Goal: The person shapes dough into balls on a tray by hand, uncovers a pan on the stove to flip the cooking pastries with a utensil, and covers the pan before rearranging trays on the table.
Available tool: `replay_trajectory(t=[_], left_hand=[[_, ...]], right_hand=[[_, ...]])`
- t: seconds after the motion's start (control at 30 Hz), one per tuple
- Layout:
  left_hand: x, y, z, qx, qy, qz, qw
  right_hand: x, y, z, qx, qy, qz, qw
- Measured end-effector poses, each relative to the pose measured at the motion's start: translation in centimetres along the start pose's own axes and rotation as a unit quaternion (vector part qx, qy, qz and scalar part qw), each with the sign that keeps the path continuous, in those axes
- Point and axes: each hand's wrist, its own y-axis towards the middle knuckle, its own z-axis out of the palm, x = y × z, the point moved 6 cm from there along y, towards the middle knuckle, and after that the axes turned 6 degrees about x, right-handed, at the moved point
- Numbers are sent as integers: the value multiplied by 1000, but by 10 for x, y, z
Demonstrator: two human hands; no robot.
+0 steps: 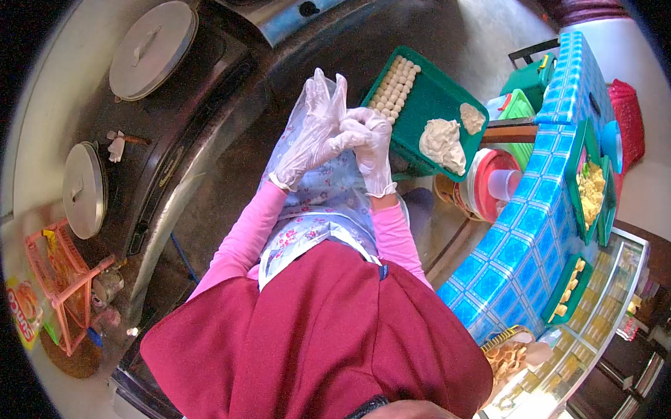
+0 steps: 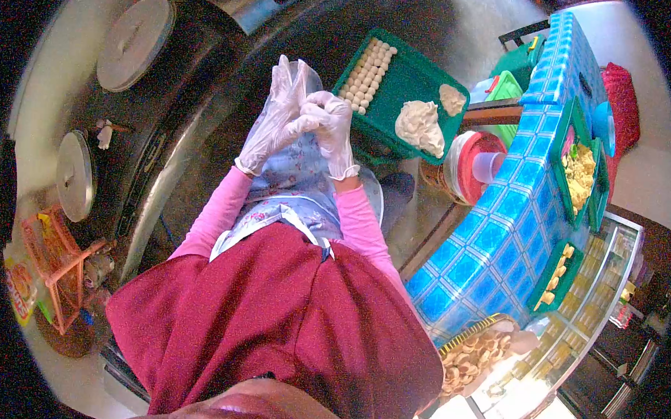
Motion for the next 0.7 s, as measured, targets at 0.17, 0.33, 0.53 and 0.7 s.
replay_trajectory(t=[0.17,0.33,0.53,0.7], left_hand=[[8,-2,11,36,30,-17,999],[-16,-13,5,49,28,0,998],[-27,4,7,99,35,68,992],[-27,-6,10,66,-7,60,996]], right_hand=[[-11,-20,5,86,101,146,980],[-13,-28,3,160,146,175,960],[-11,-45,-1,80,343,157,922],[13,-47,-4,107,127,214,963]])
